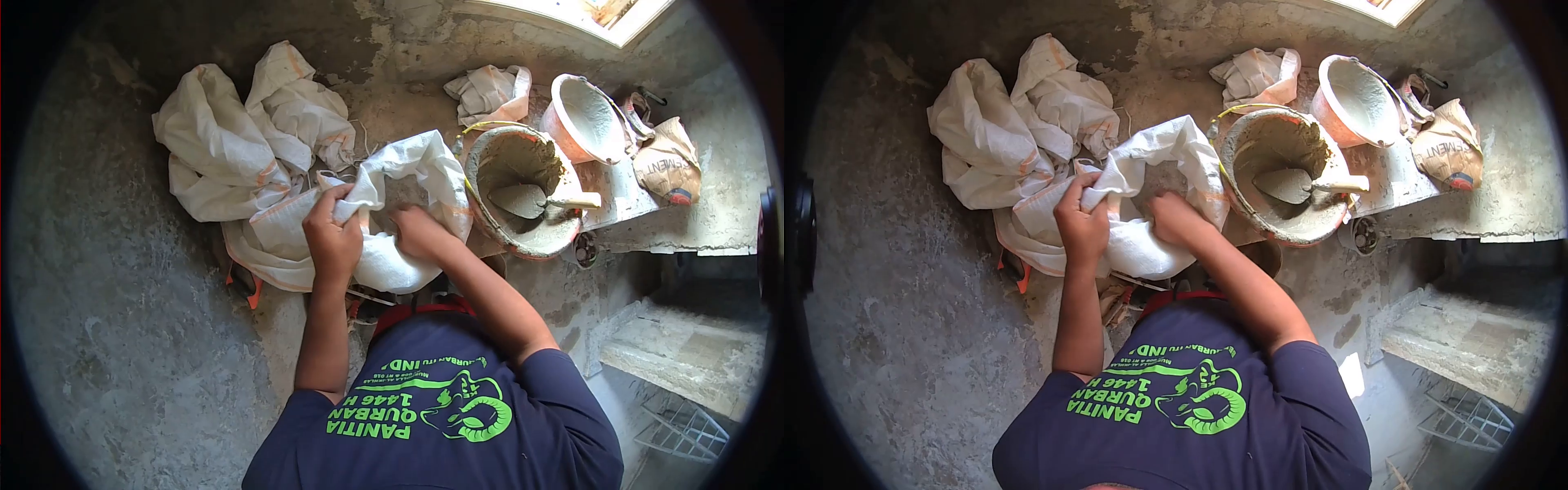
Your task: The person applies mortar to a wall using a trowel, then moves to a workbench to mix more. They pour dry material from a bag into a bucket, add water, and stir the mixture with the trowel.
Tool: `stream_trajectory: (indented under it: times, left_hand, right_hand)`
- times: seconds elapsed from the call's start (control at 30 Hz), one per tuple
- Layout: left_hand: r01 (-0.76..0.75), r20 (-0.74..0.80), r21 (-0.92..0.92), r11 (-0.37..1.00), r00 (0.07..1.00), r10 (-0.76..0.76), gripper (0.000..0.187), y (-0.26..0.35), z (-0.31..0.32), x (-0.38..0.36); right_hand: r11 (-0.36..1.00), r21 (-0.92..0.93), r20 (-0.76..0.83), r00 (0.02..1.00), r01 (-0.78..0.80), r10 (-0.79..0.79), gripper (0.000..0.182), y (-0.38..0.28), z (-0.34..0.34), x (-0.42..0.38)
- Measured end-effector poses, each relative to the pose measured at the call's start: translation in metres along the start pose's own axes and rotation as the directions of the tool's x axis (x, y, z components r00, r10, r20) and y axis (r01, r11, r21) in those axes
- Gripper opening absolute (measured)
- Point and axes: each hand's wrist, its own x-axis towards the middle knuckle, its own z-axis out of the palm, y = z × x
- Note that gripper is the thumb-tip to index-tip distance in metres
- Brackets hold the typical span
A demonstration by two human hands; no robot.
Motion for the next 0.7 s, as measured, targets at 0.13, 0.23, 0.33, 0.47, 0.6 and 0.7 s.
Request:
stream_trajectory:
  times: [0.13, 0.23, 0.33, 0.47, 0.6, 0.7]
  left_hand:
    - [-0.043, -0.102, -0.138, 0.989, 0.994, 0.029, 0.026, 0.006, -0.005, 0.013]
    - [-0.014, -0.084, -0.181, 0.983, 0.996, -0.001, 0.026, 0.012, -0.006, 0.017]
    - [0.046, 0.0, -0.157, 0.987, 0.999, -0.046, 0.027, 0.019, -0.01, 0.018]
    - [0.122, 0.059, -0.026, 0.992, 0.991, -0.12, 0.021, 0.023, -0.01, 0.014]
    - [0.301, 0.183, -0.041, 0.953, 0.94, -0.289, 0.02, -0.013, -0.032, -0.001]
    - [0.468, 0.211, -0.23, 0.854, 0.88, -0.425, 0.026, -0.038, -0.046, -0.017]
  right_hand:
    - [0.949, -0.206, 0.398, 0.866, -0.237, 0.303, 0.028, -0.016, -0.01, -0.002]
    - [0.958, -0.214, 0.521, 0.808, -0.189, 0.276, 0.029, -0.029, -0.019, -0.008]
    - [0.959, -0.224, 0.491, 0.829, -0.176, 0.267, 0.031, -0.023, -0.014, -0.003]
    - [0.964, -0.234, 0.616, 0.747, -0.13, 0.25, 0.031, -0.016, -0.011, -0.015]
    - [0.982, 0.005, 0.076, 0.979, -0.191, 0.19, 0.039, -0.046, -0.027, -0.073]
    - [0.986, -0.118, -0.455, 0.889, -0.114, 0.049, 0.043, -0.06, -0.049, -0.101]
